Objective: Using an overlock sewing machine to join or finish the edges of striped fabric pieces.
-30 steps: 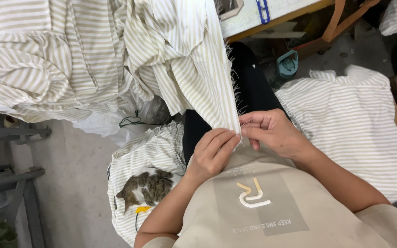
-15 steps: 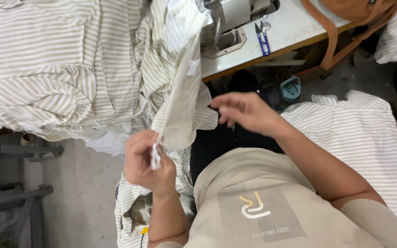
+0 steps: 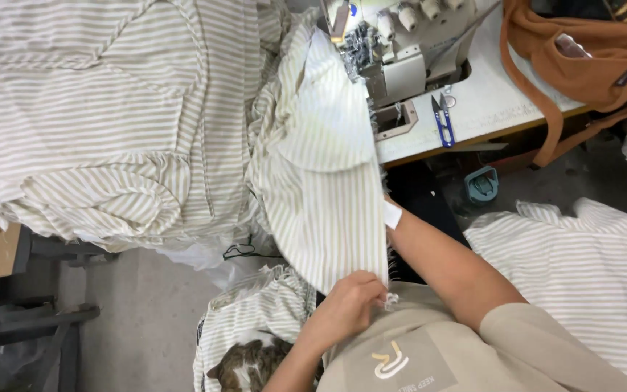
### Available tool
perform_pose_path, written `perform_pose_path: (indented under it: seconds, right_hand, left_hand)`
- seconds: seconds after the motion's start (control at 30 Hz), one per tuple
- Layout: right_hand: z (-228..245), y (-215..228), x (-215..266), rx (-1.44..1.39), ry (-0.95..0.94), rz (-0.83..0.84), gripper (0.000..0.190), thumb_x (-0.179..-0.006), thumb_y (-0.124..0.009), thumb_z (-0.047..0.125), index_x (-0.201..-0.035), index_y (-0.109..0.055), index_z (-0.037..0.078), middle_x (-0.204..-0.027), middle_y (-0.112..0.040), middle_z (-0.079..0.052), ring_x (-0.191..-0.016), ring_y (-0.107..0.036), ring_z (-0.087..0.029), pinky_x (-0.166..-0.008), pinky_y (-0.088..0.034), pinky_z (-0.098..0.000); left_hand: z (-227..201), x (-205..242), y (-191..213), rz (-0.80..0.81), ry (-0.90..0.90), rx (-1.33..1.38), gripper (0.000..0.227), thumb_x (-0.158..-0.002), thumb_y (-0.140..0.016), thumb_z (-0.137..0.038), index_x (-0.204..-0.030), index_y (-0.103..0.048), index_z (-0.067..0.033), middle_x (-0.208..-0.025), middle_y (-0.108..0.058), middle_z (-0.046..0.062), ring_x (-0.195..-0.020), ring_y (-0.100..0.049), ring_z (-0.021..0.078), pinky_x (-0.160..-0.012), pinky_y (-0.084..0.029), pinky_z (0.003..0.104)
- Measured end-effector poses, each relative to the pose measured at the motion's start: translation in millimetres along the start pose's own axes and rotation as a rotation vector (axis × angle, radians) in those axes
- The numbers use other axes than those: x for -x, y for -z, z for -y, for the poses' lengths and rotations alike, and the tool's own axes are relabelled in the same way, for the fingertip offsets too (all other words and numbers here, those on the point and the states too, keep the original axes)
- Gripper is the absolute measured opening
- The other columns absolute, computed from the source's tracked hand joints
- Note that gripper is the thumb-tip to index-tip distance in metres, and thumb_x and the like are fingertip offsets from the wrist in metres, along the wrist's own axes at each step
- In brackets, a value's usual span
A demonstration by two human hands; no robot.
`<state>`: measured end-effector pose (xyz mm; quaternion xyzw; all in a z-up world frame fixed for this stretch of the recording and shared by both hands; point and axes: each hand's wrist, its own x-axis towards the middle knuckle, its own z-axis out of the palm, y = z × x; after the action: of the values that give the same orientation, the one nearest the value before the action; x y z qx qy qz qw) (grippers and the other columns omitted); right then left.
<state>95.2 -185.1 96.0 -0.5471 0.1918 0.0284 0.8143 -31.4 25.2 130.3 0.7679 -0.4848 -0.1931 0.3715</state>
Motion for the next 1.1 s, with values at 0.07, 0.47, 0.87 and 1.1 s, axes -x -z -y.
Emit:
perform_pose_path:
  seconds: [0.07, 0.47, 0.87, 1.1]
  right_hand:
    - [3, 14, 1, -0.087, -0.027, 0.013, 0.037, -0.101, -0.054, 0.023, -0.13, -0.061, 0.001, -0.118, -0.068, -0.014, -0.103, -0.067, -0.022, -0.083, -0.057, -0.0339]
    - [-8, 64, 16, 0.038, 0.272, -0.081, 0.017, -0.101, -0.063, 0.005, -0.115, -0.069, 0.0, -0.098, -0.077, -0.018, -0.084, -0.076, -0.022, -0.081, -0.064, -0.0353]
    - [-5, 13, -70, 0.175, 0.307, -0.241, 0.012, -0.091, -0.082, 0.018, -0.1, -0.078, 0.01, -0.065, -0.069, 0.002, -0.06, -0.057, 0.0, -0.056, -0.052, -0.0162]
    - [12, 8, -63, 0.143, 0.379, -0.354, 0.011, -0.09, -0.082, 0.013, -0.097, -0.079, 0.006, -0.066, -0.067, 0.003, -0.058, -0.052, 0.002, -0.052, -0.049, -0.0152]
  left_hand:
    - [39, 6, -14, -0.004, 0.088, 0.056, 0.015, -0.081, -0.061, 0.011, -0.08, -0.06, -0.0042, -0.08, -0.062, 0.01, -0.078, -0.061, 0.0302, -0.069, -0.046, 0.039]
    - [137, -60, -75, 0.201, 0.224, 0.007, 0.007, -0.08, -0.075, -0.001, -0.084, -0.07, 0.0025, -0.079, -0.068, 0.023, -0.082, -0.069, 0.0457, -0.077, -0.055, 0.053]
    - [132, -57, -69, 0.176, 0.368, 0.033, 0.007, -0.082, -0.075, -0.004, -0.084, -0.069, -0.002, -0.078, -0.066, 0.018, -0.084, -0.07, 0.0423, -0.077, -0.057, 0.047]
    - [134, -57, -66, 0.227, 0.377, 0.08, 0.006, -0.084, -0.075, -0.005, -0.082, -0.07, -0.0033, -0.079, -0.066, 0.018, -0.084, -0.071, 0.0414, -0.077, -0.057, 0.047]
